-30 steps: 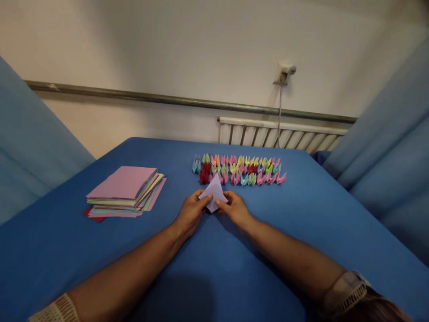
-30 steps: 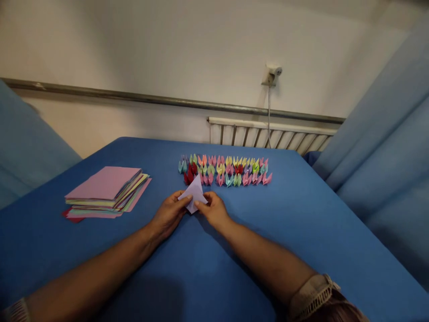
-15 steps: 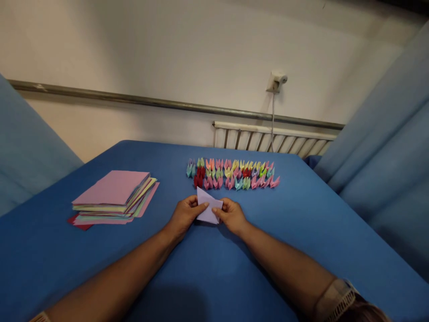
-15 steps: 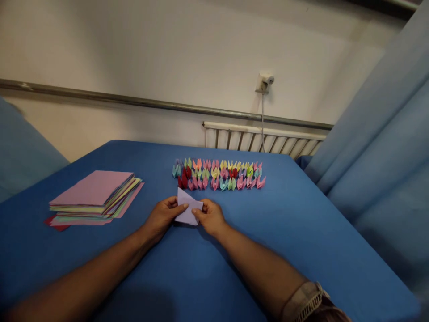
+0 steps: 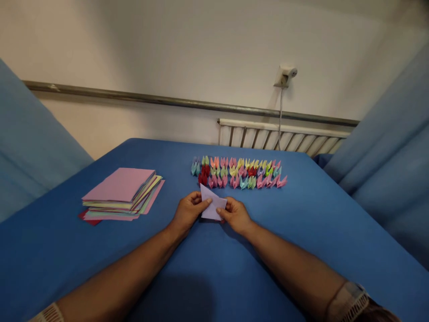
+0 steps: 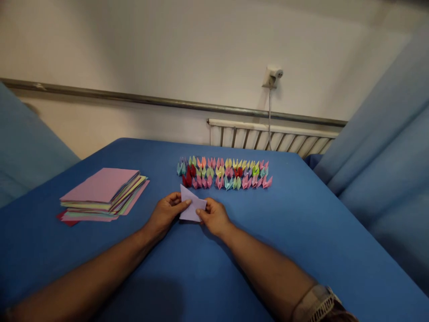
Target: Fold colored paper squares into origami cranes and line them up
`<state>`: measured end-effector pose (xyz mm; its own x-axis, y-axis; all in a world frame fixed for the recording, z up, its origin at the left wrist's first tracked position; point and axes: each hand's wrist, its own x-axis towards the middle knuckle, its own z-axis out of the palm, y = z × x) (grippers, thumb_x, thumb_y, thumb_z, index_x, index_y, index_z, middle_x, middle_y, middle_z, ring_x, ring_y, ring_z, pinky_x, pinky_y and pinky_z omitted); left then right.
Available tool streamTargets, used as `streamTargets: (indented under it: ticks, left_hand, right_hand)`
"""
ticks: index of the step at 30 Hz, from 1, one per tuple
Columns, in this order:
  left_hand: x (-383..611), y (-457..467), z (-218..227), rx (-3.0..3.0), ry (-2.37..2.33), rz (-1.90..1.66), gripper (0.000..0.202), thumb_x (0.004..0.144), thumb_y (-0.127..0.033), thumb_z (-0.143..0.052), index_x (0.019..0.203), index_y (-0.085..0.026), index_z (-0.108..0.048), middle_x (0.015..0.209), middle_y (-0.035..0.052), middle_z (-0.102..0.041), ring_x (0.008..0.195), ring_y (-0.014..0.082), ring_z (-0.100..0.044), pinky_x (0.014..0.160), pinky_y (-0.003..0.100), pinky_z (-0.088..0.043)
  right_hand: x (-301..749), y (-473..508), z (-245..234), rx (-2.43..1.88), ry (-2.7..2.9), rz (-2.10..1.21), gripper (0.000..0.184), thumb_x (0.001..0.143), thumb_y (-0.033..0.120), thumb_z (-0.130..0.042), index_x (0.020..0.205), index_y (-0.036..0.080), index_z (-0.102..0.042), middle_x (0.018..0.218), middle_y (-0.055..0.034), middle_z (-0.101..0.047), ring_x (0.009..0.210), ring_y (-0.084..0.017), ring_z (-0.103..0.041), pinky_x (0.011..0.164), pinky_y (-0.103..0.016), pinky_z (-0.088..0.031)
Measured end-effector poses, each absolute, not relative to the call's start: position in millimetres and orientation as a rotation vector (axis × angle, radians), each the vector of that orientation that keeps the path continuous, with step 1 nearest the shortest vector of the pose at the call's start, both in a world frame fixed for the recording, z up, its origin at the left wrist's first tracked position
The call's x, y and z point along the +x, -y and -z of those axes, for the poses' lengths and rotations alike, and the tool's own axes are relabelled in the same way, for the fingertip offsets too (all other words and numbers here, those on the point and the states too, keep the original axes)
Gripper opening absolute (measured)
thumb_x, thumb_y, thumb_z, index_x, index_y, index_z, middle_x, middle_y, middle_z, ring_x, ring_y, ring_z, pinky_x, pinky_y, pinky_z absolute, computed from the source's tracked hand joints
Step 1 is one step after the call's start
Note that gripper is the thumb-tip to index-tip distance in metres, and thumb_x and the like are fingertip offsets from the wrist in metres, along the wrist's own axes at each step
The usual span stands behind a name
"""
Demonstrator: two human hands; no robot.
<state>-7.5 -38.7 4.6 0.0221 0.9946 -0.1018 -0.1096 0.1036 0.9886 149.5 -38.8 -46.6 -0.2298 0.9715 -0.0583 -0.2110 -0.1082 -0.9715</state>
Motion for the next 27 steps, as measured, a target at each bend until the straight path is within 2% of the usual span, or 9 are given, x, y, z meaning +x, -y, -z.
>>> streamTargets:
  ticks: [5, 10, 14, 18, 22, 25, 27]
  left_hand:
    - [-12, 35, -5, 1.032, -1.138, -1.179, 0.034, 0.060, -0.030, -0.083, 0.083, -0.013, -0.065, 0.078, 0.0032, -0.071, 0.070, 0.0147, -0.065, 0.069, 0.026, -0.050]
    - [-12, 34, -2, 0.975, -1.083, -1.168, 0.036, 0.061, -0.031, -0.082, 0.085, -0.013, -0.063, 0.078, 0.0039, -0.071, 0.068, 0.0163, -0.066, 0.071, 0.031, -0.053]
    - [-11, 34, -1, 0.981, -1.149, -1.238, 0.038, 0.056, -0.028, -0.083, 0.082, -0.015, -0.058, 0.070, -0.0009, -0.068, 0.063, 0.0140, -0.064, 0.066, 0.028, -0.052]
    - [-13, 31, -3, 1.187, -1.360, -1.175, 0.038, 0.061, -0.027, -0.077, 0.093, -0.017, -0.058, 0.065, -0.0034, -0.066, 0.058, 0.0146, -0.063, 0.058, 0.025, -0.049]
    - [-17, 25, 1, 1.487, -1.522, -1.024, 0.035, 0.069, -0.023, -0.070, 0.102, -0.017, -0.060, 0.087, 0.0025, -0.072, 0.068, 0.0163, -0.067, 0.064, 0.028, -0.052]
    - [-21, 21, 7, 1.676, -1.554, -0.963, 0.035, 0.076, -0.022, -0.063, 0.111, -0.019, -0.058, 0.104, 0.0047, -0.072, 0.071, 0.0160, -0.066, 0.070, 0.031, -0.054]
    - [-24, 20, 9, 1.837, -1.567, -0.951, 0.038, 0.079, -0.021, -0.059, 0.117, -0.019, -0.057, 0.112, 0.0059, -0.069, 0.078, 0.0177, -0.067, 0.075, 0.035, -0.054]
  right_hand:
    - [151, 40, 44, -0.951, 1.173, -1.524, 0.033, 0.065, 0.038, -0.074, 0.088, 0.020, -0.059, 0.073, 0.0018, -0.066, 0.060, -0.013, -0.059, 0.052, -0.024, -0.045]
    - [152, 40, 42, -1.001, 1.201, -1.490, 0.035, 0.067, 0.043, -0.073, 0.088, 0.019, -0.060, 0.071, 0.0005, -0.065, 0.056, -0.013, -0.057, 0.045, -0.023, -0.043]
    - [153, 36, 43, -1.059, 1.192, -1.452, 0.035, 0.065, 0.042, -0.072, 0.086, 0.019, -0.057, 0.064, 0.0032, -0.063, 0.049, -0.011, -0.054, 0.039, -0.020, -0.038]
    - [159, 28, 45, -1.160, 1.190, -1.304, 0.028, 0.067, 0.034, -0.068, 0.088, 0.020, -0.055, 0.051, 0.0091, -0.055, 0.041, -0.010, -0.051, 0.040, -0.020, -0.036]
    - [165, 22, 48, -1.254, 1.272, -1.243, 0.020, 0.070, 0.023, -0.063, 0.088, 0.020, -0.055, 0.053, 0.0096, -0.056, 0.042, -0.010, -0.054, 0.043, -0.021, -0.040]
    - [166, 22, 48, -1.256, 1.302, -1.259, 0.020, 0.071, 0.016, -0.061, 0.090, 0.021, -0.055, 0.057, 0.0086, -0.059, 0.048, -0.011, -0.059, 0.048, -0.021, -0.044]
    - [167, 21, 45, -1.256, 1.277, -1.303, 0.021, 0.071, 0.014, -0.061, 0.090, 0.021, -0.055, 0.057, 0.0084, -0.058, 0.048, -0.011, -0.059, 0.046, -0.020, -0.042]
